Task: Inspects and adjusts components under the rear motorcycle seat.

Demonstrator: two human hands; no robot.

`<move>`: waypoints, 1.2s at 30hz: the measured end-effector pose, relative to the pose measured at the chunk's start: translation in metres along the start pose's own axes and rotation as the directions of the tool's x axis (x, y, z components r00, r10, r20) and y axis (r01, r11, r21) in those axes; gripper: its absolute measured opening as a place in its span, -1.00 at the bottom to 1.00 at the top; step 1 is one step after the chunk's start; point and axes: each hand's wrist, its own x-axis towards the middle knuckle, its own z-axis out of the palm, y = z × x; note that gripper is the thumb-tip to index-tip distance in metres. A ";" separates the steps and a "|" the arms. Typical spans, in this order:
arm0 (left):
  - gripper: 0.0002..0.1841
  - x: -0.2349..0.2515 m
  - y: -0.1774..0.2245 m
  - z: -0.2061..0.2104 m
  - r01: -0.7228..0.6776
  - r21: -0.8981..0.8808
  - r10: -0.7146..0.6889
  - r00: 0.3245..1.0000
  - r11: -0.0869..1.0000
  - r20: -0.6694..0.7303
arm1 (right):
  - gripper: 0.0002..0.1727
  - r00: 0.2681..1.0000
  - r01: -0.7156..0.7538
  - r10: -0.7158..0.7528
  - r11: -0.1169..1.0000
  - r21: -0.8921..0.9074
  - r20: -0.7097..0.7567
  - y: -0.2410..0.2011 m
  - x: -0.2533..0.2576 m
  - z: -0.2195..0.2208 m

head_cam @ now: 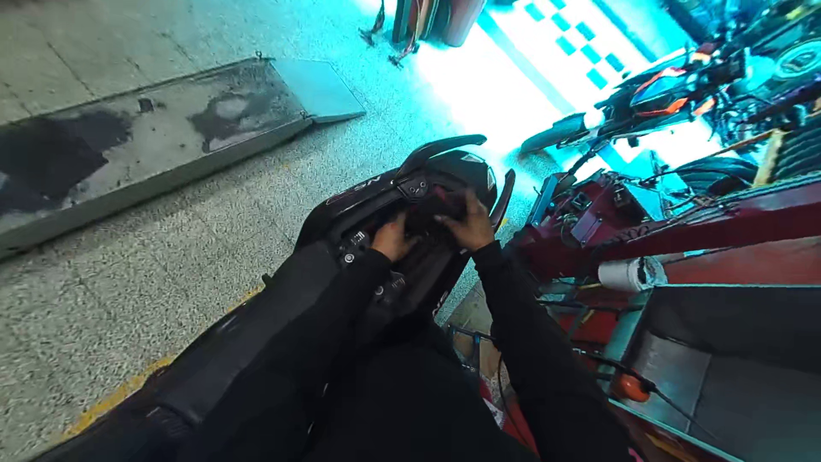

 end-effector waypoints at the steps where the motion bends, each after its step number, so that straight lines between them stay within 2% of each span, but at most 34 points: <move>1: -0.24 0.002 -0.002 -0.002 0.006 -0.028 -0.006 1.000 1.000 -0.016 | -0.34 1.000 0.015 -0.015 1.000 0.017 0.019 -0.001 0.000 0.002; 4: -0.42 -0.002 -0.004 -0.007 0.036 -0.082 -0.047 0.989 0.996 -0.140 | -0.29 0.995 0.003 -0.001 1.000 -0.022 0.104 -0.008 -0.001 0.012; 7: -0.44 -0.014 -0.011 0.000 -0.077 0.015 0.078 0.941 0.997 -0.330 | -0.34 0.991 -0.035 0.048 0.994 -0.102 0.124 -0.010 0.001 0.019; 9: -0.47 -0.021 -0.017 -0.003 -0.104 0.069 0.122 0.924 0.992 -0.362 | -0.38 0.995 -0.020 0.032 0.992 -0.124 0.099 -0.006 0.002 0.024; 12: -0.52 -0.026 -0.021 -0.027 -0.079 0.153 0.109 0.973 0.985 -0.203 | -0.38 0.997 0.056 -0.048 0.988 -0.142 0.060 -0.001 -0.001 0.034; 15: -0.54 -0.024 -0.034 -0.038 -0.182 0.186 0.202 0.975 0.966 -0.093 | -0.27 0.995 0.095 -0.089 0.984 -0.148 0.043 0.001 -0.001 0.039; 17: -0.57 -0.024 -0.040 -0.040 -0.242 0.160 0.253 0.966 0.957 -0.056 | -0.28 0.990 0.141 -0.141 0.981 -0.131 0.015 0.003 -0.002 0.041; 19: -0.58 -0.025 -0.040 -0.039 -0.226 0.144 0.233 0.972 0.964 -0.034 | -0.30 0.988 0.152 -0.153 0.980 -0.130 0.004 0.003 -0.005 0.041; 25: -0.57 -0.027 -0.028 -0.046 -0.135 0.213 0.118 0.989 0.968 0.092 | -0.35 0.992 0.094 -0.077 0.979 -0.184 0.097 -0.003 -0.003 0.034; 28: -0.55 -0.027 -0.030 -0.044 -0.171 0.160 0.157 0.983 0.972 0.098 | -0.30 0.990 0.136 -0.138 0.982 -0.133 -0.010 0.002 -0.006 0.038; 32: -0.50 -0.017 -0.029 -0.044 -0.244 0.119 0.226 0.963 0.963 0.144 | -0.44 0.940 0.273 -0.289 0.956 -0.105 -0.181 0.012 -0.011 0.041; 36: -0.50 -0.006 -0.011 -0.033 -0.172 0.127 0.148 0.973 0.977 0.178 | -0.45 0.965 0.164 -0.191 0.974 -0.157 -0.179 0.010 -0.013 0.033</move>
